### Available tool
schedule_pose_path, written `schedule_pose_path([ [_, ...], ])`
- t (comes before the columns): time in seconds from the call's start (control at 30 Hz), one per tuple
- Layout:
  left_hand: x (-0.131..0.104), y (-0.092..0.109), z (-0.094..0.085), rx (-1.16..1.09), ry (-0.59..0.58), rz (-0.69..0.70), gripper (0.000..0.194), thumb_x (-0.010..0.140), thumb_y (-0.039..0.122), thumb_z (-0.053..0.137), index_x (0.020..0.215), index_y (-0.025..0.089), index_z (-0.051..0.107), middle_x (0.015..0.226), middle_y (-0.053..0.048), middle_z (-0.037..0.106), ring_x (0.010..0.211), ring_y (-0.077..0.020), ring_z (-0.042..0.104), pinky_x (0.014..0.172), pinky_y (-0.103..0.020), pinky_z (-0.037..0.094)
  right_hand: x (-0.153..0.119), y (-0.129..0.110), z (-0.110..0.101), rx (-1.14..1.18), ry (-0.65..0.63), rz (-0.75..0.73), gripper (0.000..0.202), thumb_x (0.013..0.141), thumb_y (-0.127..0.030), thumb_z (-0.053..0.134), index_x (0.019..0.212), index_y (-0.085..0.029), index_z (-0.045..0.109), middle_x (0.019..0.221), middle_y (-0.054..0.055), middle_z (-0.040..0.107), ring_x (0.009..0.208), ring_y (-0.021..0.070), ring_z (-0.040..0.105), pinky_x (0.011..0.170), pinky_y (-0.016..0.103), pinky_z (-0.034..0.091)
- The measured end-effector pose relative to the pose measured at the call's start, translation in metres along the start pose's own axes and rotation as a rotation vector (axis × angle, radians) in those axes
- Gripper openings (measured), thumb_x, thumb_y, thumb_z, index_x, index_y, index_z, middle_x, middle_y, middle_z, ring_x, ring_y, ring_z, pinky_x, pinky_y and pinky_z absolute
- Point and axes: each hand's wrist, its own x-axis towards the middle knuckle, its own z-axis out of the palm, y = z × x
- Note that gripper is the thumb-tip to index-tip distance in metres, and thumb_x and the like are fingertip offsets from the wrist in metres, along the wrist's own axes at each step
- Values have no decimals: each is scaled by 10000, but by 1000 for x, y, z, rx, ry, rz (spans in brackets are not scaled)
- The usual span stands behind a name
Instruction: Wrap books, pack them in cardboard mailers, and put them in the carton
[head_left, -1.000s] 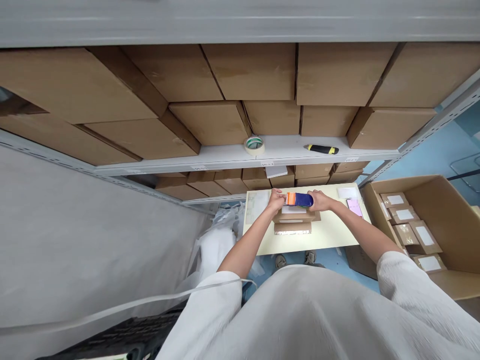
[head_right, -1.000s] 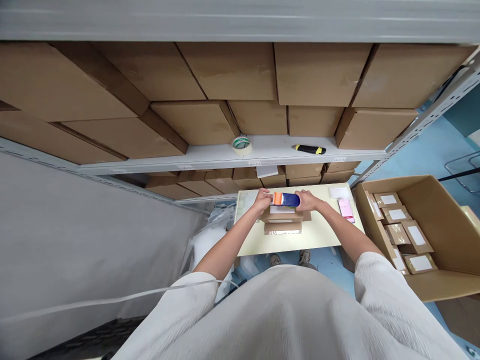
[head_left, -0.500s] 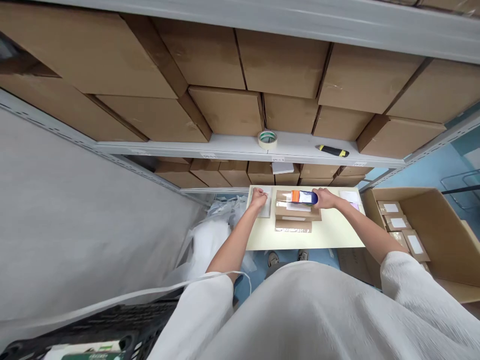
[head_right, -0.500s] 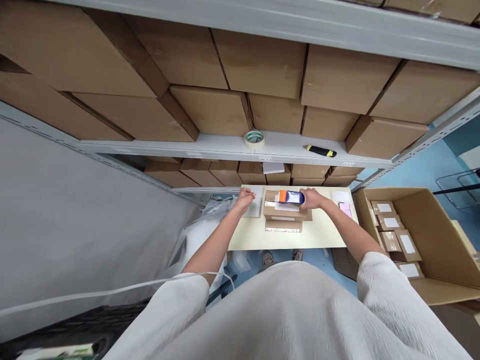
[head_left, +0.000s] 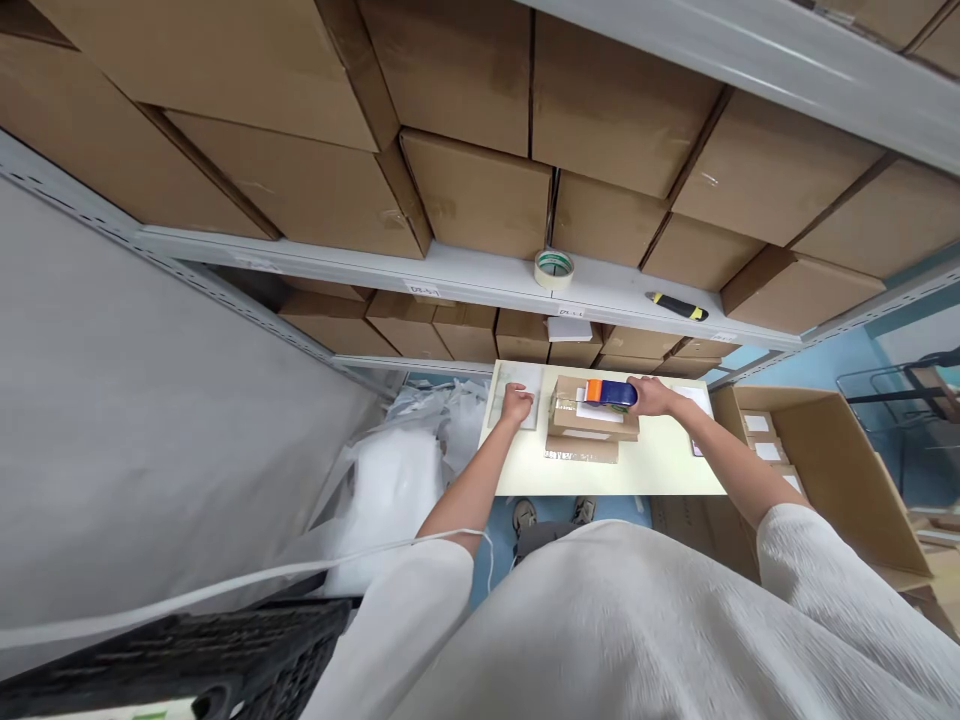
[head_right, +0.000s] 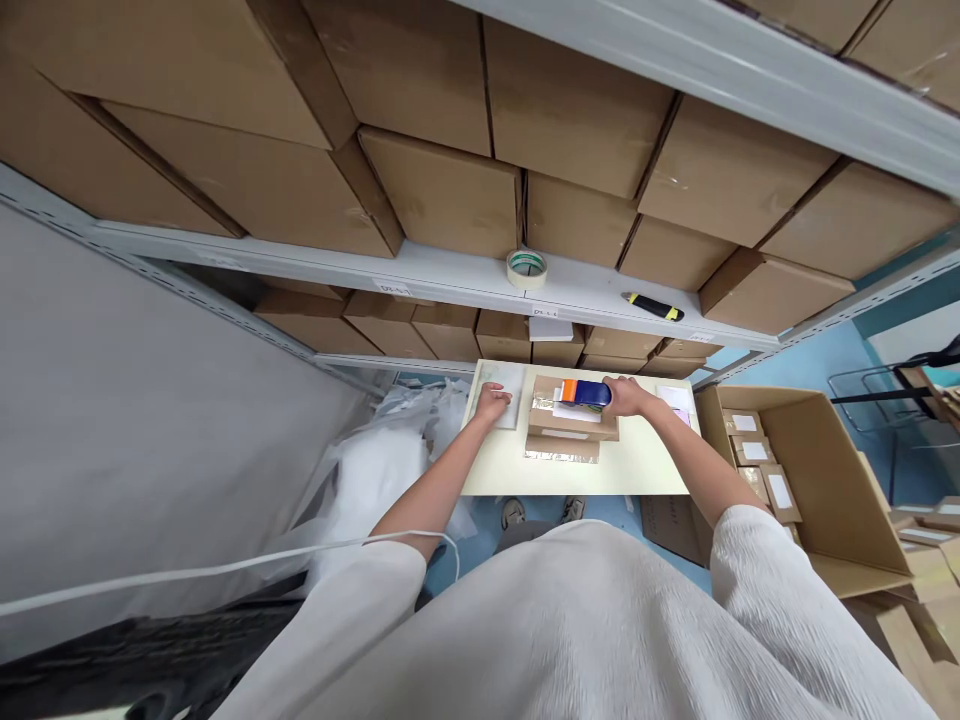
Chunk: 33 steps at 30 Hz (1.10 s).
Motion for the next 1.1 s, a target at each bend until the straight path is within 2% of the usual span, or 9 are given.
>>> schedule_pose_path([
  [0.2, 3, -13, 21, 139, -42, 19, 386, 776, 85, 703, 1079, 250, 529, 833, 29, 679, 886, -195, 712, 907, -317, 531, -5, -13, -11, -22, -20, 55, 374, 826, -458, 783, 1074, -244, 603, 1024, 93, 748, 998, 307, 678, 870, 342, 467],
  [0.43, -4, -11, 48, 181, -126, -10, 409, 809, 93, 746, 1149, 225, 560, 906, -20, 733, 953, -209, 730, 922, -310, 527, -7, -19, -12, 2, -17, 87, 362, 826, -448, 785, 1067, -246, 607, 1023, 94, 751, 987, 307, 683, 856, 348, 474],
  [0.53, -8, -8, 47, 234, -62, 8, 406, 799, 101, 760, 1143, 223, 581, 1032, -72, 755, 1022, -239, 740, 937, -332, 531, -6, -18, -9, -5, -12, 90, 357, 831, -442, 777, 1076, -244, 611, 1014, 100, 749, 999, 316, 683, 857, 353, 472],
  [0.63, -13, -4, 40, 263, -15, 102, 335, 809, 96, 728, 1095, 233, 618, 1122, -88, 758, 1102, -257, 738, 975, -351, 534, -6, -17, -8, -15, -10, 90, 373, 829, -442, 777, 1093, -239, 609, 1030, 109, 750, 1000, 318, 686, 844, 350, 471],
  [0.77, -23, 9, 32, 218, -149, 180, 351, 859, 67, 624, 1165, 238, 652, 1108, -71, 778, 1097, -242, 747, 1011, -367, 554, -4, -13, -2, 16, 23, 87, 440, 805, -428, 803, 1144, -237, 598, 1041, 104, 756, 982, 306, 690, 821, 337, 474],
  [0.83, -30, 18, 30, 230, -149, 316, 406, 881, 79, 601, 1249, 241, 659, 1263, -93, 754, 1232, -252, 707, 1087, -391, 537, -4, -10, 3, 90, 46, 80, 486, 795, -413, 809, 1190, -242, 583, 1068, 88, 762, 953, 281, 695, 790, 317, 477],
  [0.9, -37, 28, 30, 279, -177, 520, 504, 901, 91, 577, 1377, 247, 635, 1452, -106, 681, 1398, -261, 615, 1191, -416, 478, -4, -7, 7, 172, 70, 60, 483, 802, -400, 796, 1205, -248, 576, 1090, 67, 768, 924, 251, 698, 761, 294, 476],
  [1.0, -49, 37, 31, 472, -373, 704, 716, 892, 146, 654, 1587, 232, 502, 1630, -134, 557, 1557, -303, 470, 1297, -464, 365, -7, -7, 9, 206, 96, 20, 432, 824, -381, 760, 1198, -246, 589, 1088, 50, 775, 915, 230, 703, 751, 276, 469],
  [1.1, -57, 39, 31, 677, -499, 741, 913, 873, 254, 763, 1691, 227, 356, 1744, -154, 419, 1656, -345, 311, 1352, -520, 237, -10, -9, 2, 138, 77, -13, 398, 832, -356, 740, 1191, -243, 613, 1087, 52, 787, 926, 240, 711, 768, 282, 460],
])
